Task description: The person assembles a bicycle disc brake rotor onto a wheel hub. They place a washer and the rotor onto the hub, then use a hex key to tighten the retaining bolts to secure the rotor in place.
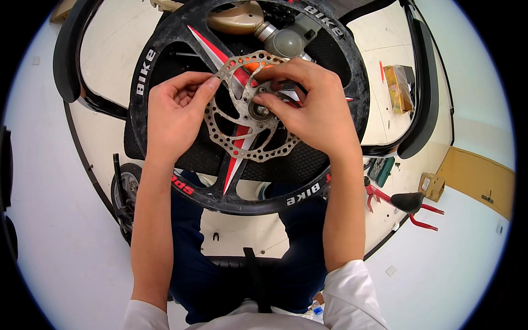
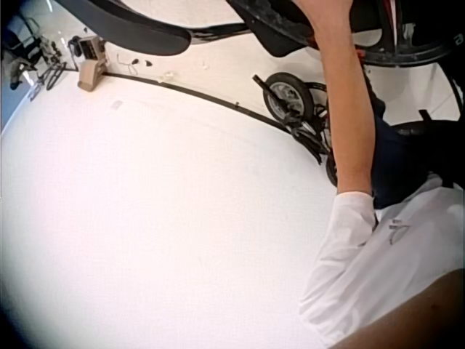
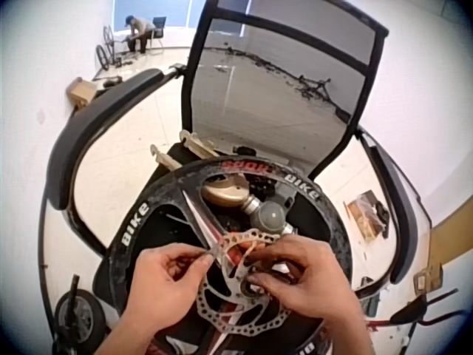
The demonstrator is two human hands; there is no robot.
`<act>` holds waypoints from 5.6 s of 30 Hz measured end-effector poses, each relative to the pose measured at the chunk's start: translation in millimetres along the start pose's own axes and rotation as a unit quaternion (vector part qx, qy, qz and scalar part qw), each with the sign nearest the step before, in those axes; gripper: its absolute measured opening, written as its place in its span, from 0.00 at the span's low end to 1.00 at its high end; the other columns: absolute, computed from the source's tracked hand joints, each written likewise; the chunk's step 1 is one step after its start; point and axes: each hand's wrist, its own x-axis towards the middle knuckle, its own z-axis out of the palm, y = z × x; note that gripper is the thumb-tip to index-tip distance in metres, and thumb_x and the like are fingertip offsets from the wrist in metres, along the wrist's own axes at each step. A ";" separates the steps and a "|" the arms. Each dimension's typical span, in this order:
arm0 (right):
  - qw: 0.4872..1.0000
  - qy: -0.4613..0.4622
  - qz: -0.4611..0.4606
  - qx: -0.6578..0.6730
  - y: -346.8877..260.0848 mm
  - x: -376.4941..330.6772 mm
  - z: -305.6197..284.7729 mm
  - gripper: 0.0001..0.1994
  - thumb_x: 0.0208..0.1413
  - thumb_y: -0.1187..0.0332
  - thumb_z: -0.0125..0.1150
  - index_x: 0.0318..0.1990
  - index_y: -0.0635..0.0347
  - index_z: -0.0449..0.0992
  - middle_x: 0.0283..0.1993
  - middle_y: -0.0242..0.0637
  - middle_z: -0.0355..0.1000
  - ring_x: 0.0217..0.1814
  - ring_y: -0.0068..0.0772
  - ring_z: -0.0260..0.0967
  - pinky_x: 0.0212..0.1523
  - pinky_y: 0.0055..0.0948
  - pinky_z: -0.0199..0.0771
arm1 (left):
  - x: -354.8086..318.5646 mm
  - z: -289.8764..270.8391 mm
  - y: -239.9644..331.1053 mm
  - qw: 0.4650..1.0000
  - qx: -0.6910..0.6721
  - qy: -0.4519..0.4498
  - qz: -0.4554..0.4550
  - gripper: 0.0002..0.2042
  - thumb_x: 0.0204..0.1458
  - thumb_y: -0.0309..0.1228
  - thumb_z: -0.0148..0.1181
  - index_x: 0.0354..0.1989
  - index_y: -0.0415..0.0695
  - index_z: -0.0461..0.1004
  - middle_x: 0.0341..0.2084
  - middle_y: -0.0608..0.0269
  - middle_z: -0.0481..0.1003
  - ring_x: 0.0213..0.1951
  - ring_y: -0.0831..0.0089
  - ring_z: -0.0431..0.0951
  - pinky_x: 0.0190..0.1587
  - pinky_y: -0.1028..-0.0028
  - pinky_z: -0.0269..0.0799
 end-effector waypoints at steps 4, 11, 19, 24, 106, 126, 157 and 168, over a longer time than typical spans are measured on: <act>1.000 -0.009 -0.015 0.005 10.0 -0.9 0.4 0.09 0.45 0.73 0.73 0.36 0.63 0.83 0.29 0.37 0.74 0.28 0.29 0.71 0.28 0.26 0.66 | -0.7 -0.1 0.4 1.000 -0.002 0.002 0.001 0.10 0.56 0.28 0.64 0.38 0.33 0.82 0.23 0.63 0.79 0.25 0.84 0.75 0.30 0.80 0.71; 0.997 0.040 -0.007 -0.066 -2.1 -4.3 -10.4 0.10 0.47 0.68 0.75 0.30 0.64 0.81 0.26 0.33 0.74 0.24 0.21 0.65 0.24 0.22 0.60 | -0.1 0.9 2.4 1.000 0.000 -0.004 -0.007 0.09 0.56 0.28 0.65 0.38 0.32 0.82 0.22 0.65 0.78 0.25 0.84 0.74 0.29 0.81 0.70; 0.977 -0.018 0.207 -0.057 40.8 -81.2 -31.9 0.09 0.50 0.71 0.69 0.37 0.65 0.82 0.27 0.36 0.77 0.21 0.23 0.61 0.24 0.24 0.62 | 1.0 -0.4 5.0 0.999 -0.033 0.004 -0.016 0.11 0.58 0.29 0.65 0.39 0.30 0.81 0.25 0.67 0.78 0.27 0.87 0.73 0.30 0.84 0.69; 0.981 -0.065 0.178 0.036 58.3 -66.8 8.6 0.13 0.42 0.78 0.66 0.39 0.66 0.81 0.31 0.51 0.77 0.32 0.45 0.78 0.35 0.34 0.76 | 0.4 -2.3 6.6 0.999 0.006 0.021 -0.035 0.12 0.59 0.31 0.64 0.39 0.30 0.81 0.25 0.69 0.77 0.27 0.88 0.72 0.30 0.85 0.67; 0.988 0.139 0.007 -0.069 -2.8 -69.2 17.3 0.09 0.44 0.75 0.74 0.35 0.62 0.83 0.23 0.27 0.70 0.20 0.15 0.60 0.20 0.19 0.52 | -51.1 24.1 5.9 0.951 0.196 -0.064 0.230 0.06 0.45 0.26 0.68 0.31 0.40 0.80 0.22 0.62 0.73 0.24 0.64 0.76 0.27 0.70 0.73; 0.968 -0.050 0.236 0.063 79.7 -90.5 -28.0 0.15 0.49 0.62 0.72 0.34 0.67 0.81 0.23 0.39 0.76 0.25 0.27 0.72 0.30 0.28 0.71 | -67.7 45.0 21.0 0.934 0.227 -0.091 0.259 0.07 0.44 0.20 0.69 0.33 0.39 0.81 0.21 0.62 0.75 0.20 0.74 0.75 0.23 0.77 0.69; 0.992 -0.020 0.112 0.057 94.6 -97.7 -17.7 0.18 0.57 0.55 0.67 0.41 0.64 0.81 0.31 0.39 0.79 0.30 0.28 0.78 0.36 0.28 0.77 | -122.3 4.0 -0.6 0.966 0.198 -0.017 0.167 0.05 0.56 0.24 0.65 0.39 0.38 0.82 0.22 0.74 0.75 0.22 0.91 0.66 0.23 0.86 0.55; 0.962 -0.042 0.270 0.026 102.8 -106.1 -25.3 0.14 0.66 0.63 0.57 0.54 0.59 0.75 0.31 0.24 0.70 0.25 0.12 0.58 0.22 0.17 0.51 | -225.8 -265.9 9.6 0.955 0.182 0.232 0.031 0.04 0.55 0.22 0.63 0.37 0.38 0.82 0.20 0.72 0.74 0.23 0.89 0.67 0.23 0.85 0.56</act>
